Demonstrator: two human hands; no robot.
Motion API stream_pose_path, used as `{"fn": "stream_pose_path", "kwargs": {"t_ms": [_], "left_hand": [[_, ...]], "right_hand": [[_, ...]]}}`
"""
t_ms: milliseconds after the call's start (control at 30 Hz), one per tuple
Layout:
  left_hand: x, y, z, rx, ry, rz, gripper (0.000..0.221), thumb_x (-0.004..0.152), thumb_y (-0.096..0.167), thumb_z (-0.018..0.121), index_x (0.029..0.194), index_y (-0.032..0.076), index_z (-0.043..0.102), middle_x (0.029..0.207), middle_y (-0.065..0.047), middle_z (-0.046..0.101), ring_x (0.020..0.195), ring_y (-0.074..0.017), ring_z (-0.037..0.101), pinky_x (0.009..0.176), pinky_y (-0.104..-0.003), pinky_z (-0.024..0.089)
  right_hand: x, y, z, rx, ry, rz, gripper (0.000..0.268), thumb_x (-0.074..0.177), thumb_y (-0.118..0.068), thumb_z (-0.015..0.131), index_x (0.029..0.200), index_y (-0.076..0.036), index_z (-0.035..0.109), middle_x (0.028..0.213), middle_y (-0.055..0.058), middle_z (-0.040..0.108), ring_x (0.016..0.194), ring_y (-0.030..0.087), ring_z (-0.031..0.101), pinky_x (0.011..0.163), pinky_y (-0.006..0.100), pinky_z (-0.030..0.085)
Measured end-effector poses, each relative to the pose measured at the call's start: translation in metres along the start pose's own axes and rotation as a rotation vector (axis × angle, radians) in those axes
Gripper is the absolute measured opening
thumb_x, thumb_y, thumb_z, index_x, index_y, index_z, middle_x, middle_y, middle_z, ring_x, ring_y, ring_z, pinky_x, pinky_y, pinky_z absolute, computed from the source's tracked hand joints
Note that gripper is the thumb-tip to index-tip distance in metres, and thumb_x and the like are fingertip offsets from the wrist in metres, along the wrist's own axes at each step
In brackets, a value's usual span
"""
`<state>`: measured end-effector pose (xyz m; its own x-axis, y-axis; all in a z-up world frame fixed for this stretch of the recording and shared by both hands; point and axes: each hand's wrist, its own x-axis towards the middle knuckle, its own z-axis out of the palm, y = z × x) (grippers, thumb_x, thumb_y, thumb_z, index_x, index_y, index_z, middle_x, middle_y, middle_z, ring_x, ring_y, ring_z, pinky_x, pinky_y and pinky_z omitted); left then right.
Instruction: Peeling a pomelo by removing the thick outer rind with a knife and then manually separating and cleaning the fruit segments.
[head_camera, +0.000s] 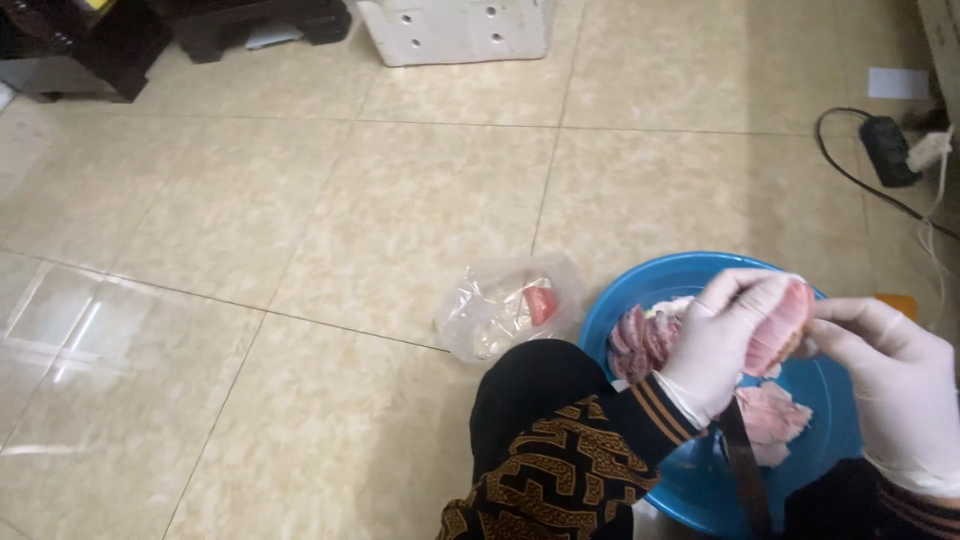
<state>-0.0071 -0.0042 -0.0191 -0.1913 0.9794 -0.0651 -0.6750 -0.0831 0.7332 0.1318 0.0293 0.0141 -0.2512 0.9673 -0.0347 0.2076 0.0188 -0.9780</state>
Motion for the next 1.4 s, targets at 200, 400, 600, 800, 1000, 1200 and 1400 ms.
{"fn": "stream_pose_path", "kwargs": {"t_ms": [200, 400, 600, 800, 1000, 1200, 1400], "left_hand": [[-0.001, 0.007, -0.001, 0.169, -0.059, 0.041, 0.027, 0.113, 0.026, 0.057, 0.132, 0.008, 0.062, 0.112, -0.002, 0.064, 0.077, -0.0014, 0.056, 0.058, -0.014, 0.047], [-0.005, 0.017, 0.010, 0.379, 0.005, 0.072, 0.032, 0.103, 0.024, 0.056, 0.129, 0.005, 0.062, 0.122, -0.010, 0.068, 0.104, -0.0131, 0.063, 0.090, -0.024, 0.053], [-0.008, 0.010, 0.021, 0.368, -0.034, -0.013, 0.057, 0.097, 0.019, 0.069, 0.151, 0.009, 0.052, 0.143, -0.016, 0.057, 0.131, -0.0179, 0.053, 0.116, -0.036, 0.044], [-0.002, 0.004, 0.007, 0.602, -0.092, 0.065, 0.048, 0.103, 0.025, 0.061, 0.151, 0.018, 0.053, 0.141, -0.017, 0.062, 0.134, -0.0282, 0.057, 0.115, -0.044, 0.046], [-0.002, 0.004, 0.008, 0.735, -0.119, 0.104, 0.050, 0.104, 0.021, 0.058, 0.153, 0.023, 0.049, 0.142, -0.014, 0.055, 0.138, -0.0332, 0.052, 0.117, -0.052, 0.040], [-0.003, 0.006, 0.010, 0.656, -0.139, 0.064, 0.046, 0.104, 0.024, 0.057, 0.149, 0.021, 0.051, 0.138, -0.014, 0.058, 0.135, -0.0335, 0.054, 0.114, -0.052, 0.043], [-0.001, 0.000, 0.006, 0.532, -0.164, 0.003, 0.046, 0.104, 0.026, 0.057, 0.149, 0.017, 0.052, 0.139, -0.016, 0.058, 0.134, -0.0320, 0.054, 0.114, -0.050, 0.044]], "right_hand": [[0.010, 0.017, -0.005, -0.037, 0.030, -0.007, 0.012, 0.107, 0.006, 0.055, 0.109, 0.012, 0.065, 0.086, 0.019, 0.060, 0.083, 0.025, 0.058, 0.080, 0.031, 0.045], [0.009, 0.010, -0.005, 0.093, 0.038, -0.013, 0.013, 0.096, 0.005, 0.056, 0.099, 0.009, 0.068, 0.082, 0.015, 0.064, 0.076, 0.022, 0.058, 0.076, 0.030, 0.046], [0.005, -0.008, 0.008, 0.038, 0.165, 0.031, 0.013, 0.081, -0.005, 0.067, 0.086, -0.007, 0.079, 0.061, 0.010, 0.067, 0.063, 0.016, 0.063, 0.069, 0.030, 0.053], [0.011, 0.003, 0.000, 0.145, 0.105, 0.048, 0.013, 0.090, -0.007, 0.065, 0.089, -0.004, 0.078, 0.064, 0.013, 0.069, 0.058, 0.018, 0.064, 0.066, 0.031, 0.054], [0.010, 0.003, -0.006, 0.086, 0.085, 0.047, 0.008, 0.089, -0.006, 0.070, 0.089, -0.001, 0.077, 0.073, 0.016, 0.072, 0.068, 0.020, 0.067, 0.070, 0.034, 0.055], [0.011, 0.005, -0.006, 0.086, 0.124, 0.053, 0.008, 0.089, -0.007, 0.071, 0.084, -0.003, 0.076, 0.068, 0.012, 0.070, 0.064, 0.017, 0.064, 0.064, 0.030, 0.053], [0.007, -0.004, 0.002, 0.144, 0.201, -0.004, 0.008, 0.086, -0.002, 0.069, 0.081, -0.003, 0.074, 0.062, 0.009, 0.062, 0.061, 0.013, 0.054, 0.059, 0.026, 0.048]]}}
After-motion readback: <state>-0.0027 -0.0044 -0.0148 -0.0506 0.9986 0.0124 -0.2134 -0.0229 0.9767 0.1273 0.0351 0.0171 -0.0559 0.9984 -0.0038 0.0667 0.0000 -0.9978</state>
